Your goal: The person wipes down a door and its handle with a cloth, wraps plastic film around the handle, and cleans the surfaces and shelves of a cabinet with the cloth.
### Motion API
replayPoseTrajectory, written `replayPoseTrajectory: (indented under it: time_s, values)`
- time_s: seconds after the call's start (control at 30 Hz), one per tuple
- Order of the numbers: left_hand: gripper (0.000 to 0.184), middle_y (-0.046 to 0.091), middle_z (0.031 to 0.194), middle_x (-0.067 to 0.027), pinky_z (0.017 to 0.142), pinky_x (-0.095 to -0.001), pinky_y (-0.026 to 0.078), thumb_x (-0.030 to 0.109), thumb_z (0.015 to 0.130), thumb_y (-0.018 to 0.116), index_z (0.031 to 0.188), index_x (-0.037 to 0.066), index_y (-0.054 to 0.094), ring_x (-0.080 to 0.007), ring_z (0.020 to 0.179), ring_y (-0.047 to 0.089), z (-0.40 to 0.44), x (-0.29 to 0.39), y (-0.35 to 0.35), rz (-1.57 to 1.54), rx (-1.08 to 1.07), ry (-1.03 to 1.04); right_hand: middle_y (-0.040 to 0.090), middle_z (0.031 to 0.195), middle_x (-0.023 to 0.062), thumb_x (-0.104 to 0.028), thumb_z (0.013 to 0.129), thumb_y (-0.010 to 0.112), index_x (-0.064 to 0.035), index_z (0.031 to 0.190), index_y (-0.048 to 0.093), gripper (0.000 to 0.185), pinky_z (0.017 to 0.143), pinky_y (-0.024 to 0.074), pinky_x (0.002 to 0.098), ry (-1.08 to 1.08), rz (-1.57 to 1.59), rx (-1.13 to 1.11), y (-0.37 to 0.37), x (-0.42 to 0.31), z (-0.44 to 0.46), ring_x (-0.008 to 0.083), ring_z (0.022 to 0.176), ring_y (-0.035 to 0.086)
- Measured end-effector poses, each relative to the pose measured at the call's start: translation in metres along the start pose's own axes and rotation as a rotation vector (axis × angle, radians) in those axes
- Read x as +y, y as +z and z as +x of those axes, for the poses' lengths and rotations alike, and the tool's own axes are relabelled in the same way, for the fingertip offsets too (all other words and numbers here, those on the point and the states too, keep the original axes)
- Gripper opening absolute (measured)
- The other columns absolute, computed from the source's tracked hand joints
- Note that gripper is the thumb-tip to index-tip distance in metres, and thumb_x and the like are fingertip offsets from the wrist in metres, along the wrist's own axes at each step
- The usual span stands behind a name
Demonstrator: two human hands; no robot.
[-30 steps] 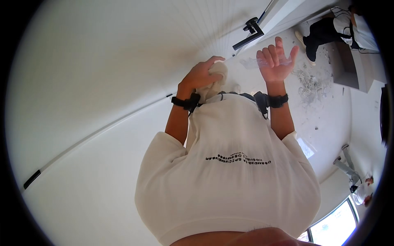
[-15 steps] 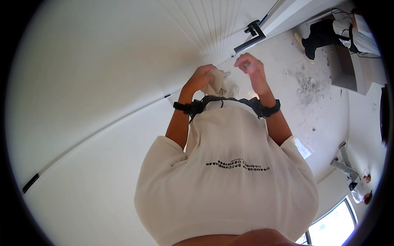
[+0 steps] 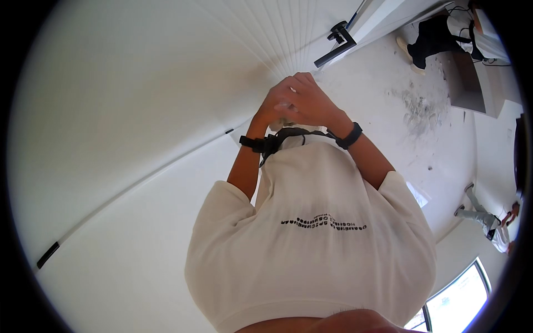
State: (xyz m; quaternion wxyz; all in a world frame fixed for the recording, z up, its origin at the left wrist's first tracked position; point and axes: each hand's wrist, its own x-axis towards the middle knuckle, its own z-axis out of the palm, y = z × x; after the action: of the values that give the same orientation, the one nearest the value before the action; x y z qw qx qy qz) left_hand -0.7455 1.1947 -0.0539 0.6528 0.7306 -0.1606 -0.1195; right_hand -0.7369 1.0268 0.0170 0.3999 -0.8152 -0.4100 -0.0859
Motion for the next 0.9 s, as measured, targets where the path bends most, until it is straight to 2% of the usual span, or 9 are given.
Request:
replayPoseTrajectory:
  time_s: [0.1, 0.3, 0.4, 0.5, 0.6, 0.7, 0.8, 0.9]
  values:
    - [0.039, 0.068, 0.099, -0.0030, 0.079, -0.0271, 0.049, 0.019, 0.084, 0.066, 0.121, 0.005, 0.061, -0.0111, 0.087, 0.061, -0.001, -0.003, 0.003, 0.090, 0.087, 0.090, 0.055, 0.105, 0.0084, -0.020, 0.082, 0.072, -0.0093, 0.094, 0.060, 0.020, 0.092, 0.0372, 0.0422, -0.051, 0.094, -0.009, 0.008, 0.001, 0.005, 0.0293, 0.103, 0.049]
    - [0.046, 0.069, 0.094, -0.0037, 0.074, -0.0271, 0.050, 0.019, 0.083, 0.067, 0.126, 0.007, 0.060, -0.0107, 0.082, 0.062, 0.014, 0.008, 0.007, -0.008, 0.199, 0.089, 0.052, 0.108, 0.0112, -0.023, 0.079, 0.073, -0.0087, 0.089, 0.059, 0.023, 0.094, 0.0361, 0.0474, -0.042, 0.081, -0.005, 0.017, 0.014, -0.002, 0.0314, 0.105, 0.047]
    - [0.049, 0.070, 0.090, -0.0040, 0.071, -0.0273, 0.050, 0.020, 0.082, 0.068, 0.129, 0.008, 0.059, -0.0103, 0.077, 0.062, 0.024, 0.014, 0.010, 0.024, 0.194, 0.061, 0.053, 0.104, 0.0095, -0.024, 0.079, 0.073, -0.0094, 0.092, 0.058, 0.025, 0.089, 0.0376, 0.0431, -0.093, 0.015, 0.029, 0.015, 0.022, -0.004, 0.0304, 0.100, 0.050]
    - [0.046, 0.069, 0.082, -0.0030, 0.065, -0.0254, 0.049, 0.019, 0.083, 0.068, 0.127, 0.008, 0.061, -0.0085, 0.070, 0.061, 0.032, 0.007, 0.014, 0.111, 0.270, 0.145, 0.054, 0.108, 0.0096, -0.020, 0.078, 0.072, -0.0095, 0.093, 0.059, 0.022, 0.090, 0.0383, 0.0429, -0.059, -0.016, 0.047, 0.011, 0.026, -0.005, 0.0295, 0.100, 0.050]
    - [0.041, 0.067, 0.078, -0.0012, 0.062, -0.0234, 0.047, 0.018, 0.084, 0.066, 0.123, 0.007, 0.064, -0.0071, 0.067, 0.057, 0.038, -0.015, 0.012, 0.037, 0.257, 0.011, 0.055, 0.112, 0.0098, -0.016, 0.079, 0.070, -0.0095, 0.097, 0.060, 0.021, 0.092, 0.0388, 0.0427, -0.007, -0.120, 0.121, 0.014, 0.032, -0.008, 0.0285, 0.102, 0.051]
    - [0.038, 0.064, 0.074, 0.0008, 0.059, -0.0226, 0.044, 0.014, 0.084, 0.066, 0.121, 0.007, 0.065, -0.0060, 0.064, 0.053, 0.045, -0.020, 0.021, 0.046, 0.327, 0.161, 0.056, 0.116, 0.0095, -0.014, 0.079, 0.069, -0.0099, 0.105, 0.063, 0.027, 0.093, 0.0392, 0.0427, 0.070, -0.182, 0.147, 0.014, 0.028, -0.009, 0.0277, 0.104, 0.052]
    - [0.038, 0.062, 0.071, 0.0020, 0.057, -0.0222, 0.042, 0.009, 0.083, 0.067, 0.121, 0.006, 0.065, -0.0052, 0.062, 0.049, 0.045, -0.012, 0.026, 0.081, 0.317, 0.226, 0.056, 0.119, 0.0088, -0.011, 0.078, 0.069, -0.0105, 0.116, 0.063, 0.039, 0.092, 0.0407, 0.0425, 0.043, -0.290, 0.196, 0.015, 0.022, -0.019, 0.0270, 0.106, 0.053]
    - [0.036, 0.069, 0.085, 0.0000, 0.067, -0.0239, 0.048, 0.020, 0.087, 0.071, 0.119, 0.005, 0.066, -0.0056, 0.075, 0.060, 0.043, -0.004, 0.025, 0.138, 0.258, 0.050, 0.057, 0.122, 0.0084, -0.008, 0.076, 0.069, -0.0109, 0.124, 0.061, 0.048, 0.090, 0.0431, 0.0418, 0.009, -0.291, 0.247, 0.015, 0.019, -0.027, 0.0267, 0.107, 0.053]
